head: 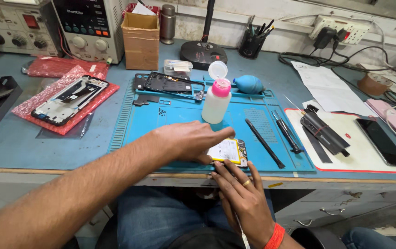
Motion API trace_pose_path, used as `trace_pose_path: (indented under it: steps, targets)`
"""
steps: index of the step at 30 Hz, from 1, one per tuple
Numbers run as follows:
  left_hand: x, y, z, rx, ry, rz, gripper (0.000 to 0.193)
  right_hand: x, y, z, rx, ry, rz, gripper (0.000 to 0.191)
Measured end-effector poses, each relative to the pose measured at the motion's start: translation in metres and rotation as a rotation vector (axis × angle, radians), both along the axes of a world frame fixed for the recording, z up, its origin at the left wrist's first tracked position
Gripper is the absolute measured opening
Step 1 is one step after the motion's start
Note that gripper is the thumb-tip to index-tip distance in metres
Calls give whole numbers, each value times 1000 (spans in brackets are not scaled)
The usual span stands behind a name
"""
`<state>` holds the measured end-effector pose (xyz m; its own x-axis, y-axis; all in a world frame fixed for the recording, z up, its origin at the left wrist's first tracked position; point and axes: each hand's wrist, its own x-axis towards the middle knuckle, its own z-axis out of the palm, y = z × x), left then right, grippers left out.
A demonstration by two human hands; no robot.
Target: The person pries the battery out of an opened smartphone on a repair mat, using a spudger and screwdriver to lift the battery from the frame. They apply liquid from a bottle onto the battery edge, work the tools around the battery, lift and reposition the phone, and continue prying the battery loose.
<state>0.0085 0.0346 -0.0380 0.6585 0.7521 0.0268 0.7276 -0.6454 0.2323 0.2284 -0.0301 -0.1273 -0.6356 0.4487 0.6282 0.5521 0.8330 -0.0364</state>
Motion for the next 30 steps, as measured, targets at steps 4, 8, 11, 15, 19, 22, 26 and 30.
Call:
trace_pose_path:
  steps: [4,8,11,15,19,22,26,30]
  targets:
    - [-3,1,4,-91,-16,66,77,-2,-3,-2,-25,28,2,50]
    - [-5,2,8,-146,-46,87,82,0,-1,1,-66,30,4,48]
    - [-7,0,8,-127,-89,85,83,3,3,6,-96,50,47,47]
    - [-7,-1,7,-165,-49,128,81,6,9,10,-116,81,90,40]
    - [-6,-2,5,-143,-67,111,81,9,11,13,-177,153,164,36]
    - [-7,-2,4,-139,-79,119,82,16,18,20,-321,206,248,32]
    - [-6,-3,5,-153,-57,140,83,33,34,34,-539,203,312,28]
    - [-5,-4,5,-153,-62,142,82,45,44,44,-825,188,177,26]
